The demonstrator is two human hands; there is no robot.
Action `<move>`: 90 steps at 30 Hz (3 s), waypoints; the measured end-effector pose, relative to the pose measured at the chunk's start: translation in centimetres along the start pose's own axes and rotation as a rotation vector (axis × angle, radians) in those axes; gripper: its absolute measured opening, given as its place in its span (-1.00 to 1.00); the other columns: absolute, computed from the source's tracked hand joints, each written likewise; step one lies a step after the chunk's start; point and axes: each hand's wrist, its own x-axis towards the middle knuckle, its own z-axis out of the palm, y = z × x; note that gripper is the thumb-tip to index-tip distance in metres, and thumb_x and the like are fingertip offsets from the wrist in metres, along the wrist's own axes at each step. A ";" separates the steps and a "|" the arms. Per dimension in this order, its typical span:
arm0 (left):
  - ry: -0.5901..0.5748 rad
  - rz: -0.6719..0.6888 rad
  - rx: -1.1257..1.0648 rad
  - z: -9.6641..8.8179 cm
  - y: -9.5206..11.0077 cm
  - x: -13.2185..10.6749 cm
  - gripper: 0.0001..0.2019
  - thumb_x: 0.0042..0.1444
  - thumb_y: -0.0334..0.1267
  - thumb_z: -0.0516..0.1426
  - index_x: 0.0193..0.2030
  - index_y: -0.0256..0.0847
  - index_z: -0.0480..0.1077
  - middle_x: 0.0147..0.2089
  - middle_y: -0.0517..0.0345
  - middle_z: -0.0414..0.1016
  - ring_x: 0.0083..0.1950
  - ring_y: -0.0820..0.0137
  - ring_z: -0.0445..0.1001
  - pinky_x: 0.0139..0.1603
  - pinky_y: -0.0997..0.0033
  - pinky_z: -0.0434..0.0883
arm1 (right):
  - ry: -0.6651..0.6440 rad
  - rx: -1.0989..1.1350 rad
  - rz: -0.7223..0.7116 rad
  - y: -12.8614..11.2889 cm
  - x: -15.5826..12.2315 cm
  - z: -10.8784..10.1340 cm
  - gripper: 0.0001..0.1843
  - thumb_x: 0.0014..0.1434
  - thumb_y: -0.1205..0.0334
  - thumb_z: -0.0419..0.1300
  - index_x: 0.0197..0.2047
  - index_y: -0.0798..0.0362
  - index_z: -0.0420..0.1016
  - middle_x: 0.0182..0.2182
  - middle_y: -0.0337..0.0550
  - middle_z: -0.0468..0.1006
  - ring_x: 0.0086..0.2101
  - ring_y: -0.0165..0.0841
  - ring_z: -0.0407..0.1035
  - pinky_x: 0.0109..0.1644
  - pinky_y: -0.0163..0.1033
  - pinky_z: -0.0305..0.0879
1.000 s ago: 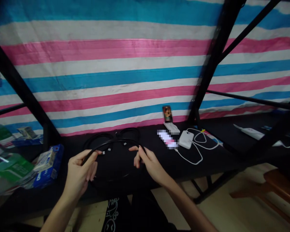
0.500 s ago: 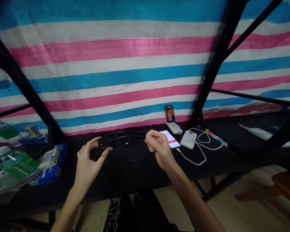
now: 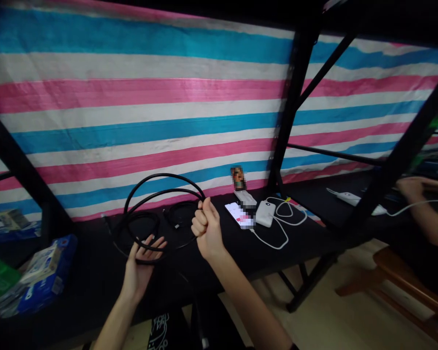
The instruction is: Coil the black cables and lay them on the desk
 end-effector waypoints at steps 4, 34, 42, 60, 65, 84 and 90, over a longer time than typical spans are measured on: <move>-0.173 0.017 -0.158 1.4 2.4 0.1 -0.61 0.07 0.02 0.08 -0.25 -0.32 0.46 -0.18 -0.07 0.56 -0.04 0.20 0.50 0.13 0.26 0.31 | 0.011 0.016 0.141 1.2 0.8 -1.6 -0.49 -0.10 -0.21 0.28 -0.41 -0.01 0.15 -0.72 -0.56 -0.22 -0.68 -0.58 -0.44 -0.68 -0.40 -0.45; -0.475 0.433 0.987 6.0 6.1 -3.4 -0.79 0.03 -0.14 0.15 -0.40 -0.20 0.54 -0.40 0.09 0.57 -0.39 0.32 0.50 -0.44 0.47 0.33 | -0.245 -1.122 -0.391 -1.5 -4.2 -6.1 0.03 -0.10 0.24 0.32 0.32 -0.12 -0.21 0.25 0.05 -0.04 0.21 -0.14 -0.03 0.18 0.02 0.10; -0.606 0.729 1.297 5.9 3.9 -2.3 -0.82 0.06 -0.19 0.14 -0.22 0.06 0.54 -0.27 0.23 0.61 -0.33 0.32 0.57 -0.32 0.46 0.40 | -0.531 -1.509 -0.249 1.0 -1.9 -6.4 -0.78 0.18 0.26 0.05 -0.29 0.01 0.55 -0.34 -0.16 0.58 -0.23 -0.27 0.45 0.19 0.01 0.03; 0.091 0.353 0.273 6.6 0.7 9.7 -0.73 0.05 -0.03 0.13 -0.36 -0.23 0.34 -0.76 0.45 0.05 -0.74 0.56 0.21 -0.67 0.58 0.16 | 0.138 0.062 0.242 8.6 11.5 -8.3 -0.41 -0.01 -0.10 0.24 -0.72 0.03 -0.01 -0.84 -0.48 -0.04 -0.78 -0.60 -0.18 -0.77 -0.46 -0.13; 0.140 0.218 0.111 4.7 -1.2 11.8 -0.68 0.02 0.02 0.14 -0.35 -0.23 0.30 -0.78 0.49 -0.01 -0.84 0.61 0.05 -0.80 0.61 -0.02 | 0.181 0.181 0.409 10.8 12.9 -9.8 -0.48 -0.07 0.11 0.31 -0.69 0.04 0.00 -0.82 -0.52 -0.06 -0.76 -0.63 -0.21 -0.75 -0.48 -0.16; 0.144 0.076 -0.153 0.5 -3.4 15.0 -0.59 -0.18 0.09 0.24 -0.46 -0.19 0.21 -0.76 0.50 -0.06 -0.76 0.63 -0.05 -0.74 0.60 -0.02 | -0.054 -0.434 0.361 15.8 11.0 -12.0 -0.40 -0.02 -0.19 0.12 -0.04 0.03 0.12 -0.62 -0.34 0.45 -0.60 -0.27 0.48 -0.74 -0.42 0.16; 0.148 0.094 0.062 0.1 -2.9 15.7 -0.61 -0.27 0.00 0.30 -0.46 -0.30 0.38 -0.69 0.31 0.23 -0.54 0.49 0.33 -0.57 0.58 0.21 | 0.101 -0.439 0.218 14.5 11.9 -11.5 -0.30 0.03 -0.17 0.09 0.13 0.07 0.12 -0.74 -0.53 0.15 -0.71 -0.36 0.40 -0.83 -0.52 -0.19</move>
